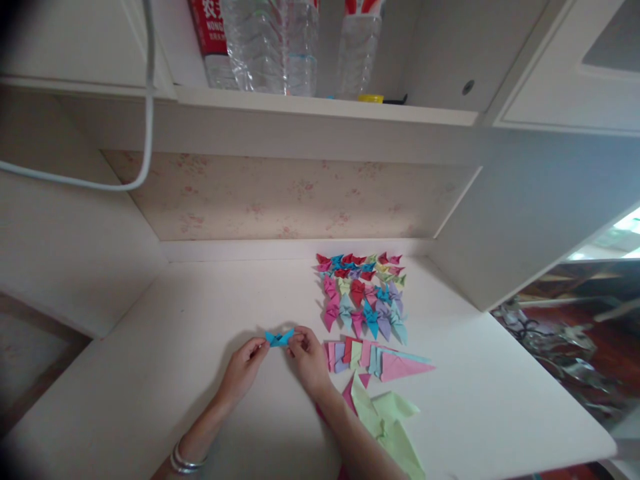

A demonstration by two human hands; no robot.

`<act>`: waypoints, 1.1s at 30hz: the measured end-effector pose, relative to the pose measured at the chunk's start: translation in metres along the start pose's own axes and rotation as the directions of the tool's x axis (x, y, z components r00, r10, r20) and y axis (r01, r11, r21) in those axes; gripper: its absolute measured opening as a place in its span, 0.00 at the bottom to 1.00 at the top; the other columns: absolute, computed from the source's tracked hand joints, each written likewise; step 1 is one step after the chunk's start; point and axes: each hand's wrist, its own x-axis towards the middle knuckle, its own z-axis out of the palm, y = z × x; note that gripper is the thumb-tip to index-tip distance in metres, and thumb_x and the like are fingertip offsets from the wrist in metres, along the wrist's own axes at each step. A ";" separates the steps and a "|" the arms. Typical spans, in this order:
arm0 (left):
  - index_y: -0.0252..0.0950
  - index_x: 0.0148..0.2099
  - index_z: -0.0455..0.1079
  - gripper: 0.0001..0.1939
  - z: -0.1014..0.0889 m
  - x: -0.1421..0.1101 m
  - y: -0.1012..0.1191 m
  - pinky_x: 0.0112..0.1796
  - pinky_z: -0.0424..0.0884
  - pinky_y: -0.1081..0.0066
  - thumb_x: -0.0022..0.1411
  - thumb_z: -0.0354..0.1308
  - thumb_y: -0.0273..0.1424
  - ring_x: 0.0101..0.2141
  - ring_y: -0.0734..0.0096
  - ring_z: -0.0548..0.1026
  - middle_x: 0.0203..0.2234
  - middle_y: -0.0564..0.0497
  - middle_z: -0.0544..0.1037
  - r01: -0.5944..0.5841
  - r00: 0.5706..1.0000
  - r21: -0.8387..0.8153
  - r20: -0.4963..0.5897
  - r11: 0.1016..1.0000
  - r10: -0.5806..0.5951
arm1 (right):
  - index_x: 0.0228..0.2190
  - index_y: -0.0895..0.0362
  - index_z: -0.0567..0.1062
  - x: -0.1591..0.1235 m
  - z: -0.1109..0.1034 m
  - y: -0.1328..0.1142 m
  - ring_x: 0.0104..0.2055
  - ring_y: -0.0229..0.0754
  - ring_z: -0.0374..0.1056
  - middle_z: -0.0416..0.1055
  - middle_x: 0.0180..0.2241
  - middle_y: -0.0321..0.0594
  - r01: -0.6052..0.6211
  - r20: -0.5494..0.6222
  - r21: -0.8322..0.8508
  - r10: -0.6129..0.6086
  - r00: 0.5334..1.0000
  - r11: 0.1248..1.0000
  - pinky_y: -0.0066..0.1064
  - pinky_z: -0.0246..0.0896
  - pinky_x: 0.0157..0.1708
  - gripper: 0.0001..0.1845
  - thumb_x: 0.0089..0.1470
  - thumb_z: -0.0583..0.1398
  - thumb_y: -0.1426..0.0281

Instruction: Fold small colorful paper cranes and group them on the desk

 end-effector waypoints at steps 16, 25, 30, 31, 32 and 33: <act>0.33 0.41 0.73 0.22 0.001 -0.001 0.000 0.25 0.56 0.74 0.63 0.49 0.47 0.23 0.72 0.64 0.21 0.54 0.68 0.001 1.000 -0.002 0.012 1.000 -0.001 | 0.49 0.56 0.70 -0.001 -0.001 0.001 0.28 0.38 0.63 0.68 0.26 0.33 -0.032 -0.010 -0.053 0.031 0.999 0.998 0.30 0.58 0.31 0.24 0.52 0.61 0.60; 0.33 0.41 0.73 0.23 0.001 0.000 0.000 0.25 0.56 0.74 0.63 0.48 0.48 0.23 0.72 0.64 0.21 0.55 0.68 0.010 1.000 0.010 0.015 1.000 -0.010 | 0.50 0.57 0.69 0.000 -0.003 0.004 0.29 0.38 0.63 0.68 0.26 0.33 -0.025 -0.002 -0.078 0.025 1.000 0.997 0.30 0.58 0.31 0.25 0.52 0.61 0.61; 0.33 0.41 0.72 0.22 0.001 -0.001 -0.002 0.25 0.57 0.74 0.64 0.48 0.47 0.23 0.72 0.64 0.21 0.55 0.68 -0.004 1.000 0.013 0.016 1.000 0.004 | 0.49 0.57 0.70 0.000 -0.002 0.004 0.29 0.38 0.63 0.68 0.26 0.34 -0.009 0.004 -0.071 0.009 1.000 0.997 0.30 0.58 0.32 0.23 0.53 0.61 0.60; 0.33 0.41 0.72 0.22 0.001 -0.001 -0.002 0.25 0.57 0.74 0.64 0.48 0.46 0.23 0.72 0.64 0.21 0.55 0.68 -0.008 1.000 0.013 0.015 1.000 0.007 | 0.49 0.57 0.70 0.000 -0.002 0.004 0.29 0.38 0.63 0.68 0.26 0.34 -0.005 0.007 -0.074 0.006 1.000 0.997 0.29 0.58 0.31 0.23 0.53 0.61 0.60; 0.33 0.41 0.73 0.22 0.001 -0.001 -0.002 0.25 0.57 0.74 0.64 0.49 0.46 0.23 0.72 0.64 0.21 0.55 0.68 -0.010 1.000 0.014 0.014 1.000 0.010 | 0.48 0.57 0.70 0.000 -0.002 0.003 0.29 0.38 0.63 0.68 0.26 0.34 -0.004 0.007 -0.078 0.004 1.000 0.997 0.29 0.58 0.31 0.23 0.53 0.61 0.60; 0.34 0.41 0.73 0.21 0.001 -0.001 -0.002 0.25 0.57 0.74 0.64 0.49 0.46 0.23 0.72 0.64 0.21 0.55 0.68 -0.012 1.000 0.014 0.012 1.000 0.012 | 0.48 0.57 0.70 0.000 -0.002 0.003 0.29 0.38 0.63 0.68 0.27 0.34 -0.004 0.006 -0.085 0.004 1.000 0.996 0.29 0.58 0.31 0.23 0.53 0.60 0.60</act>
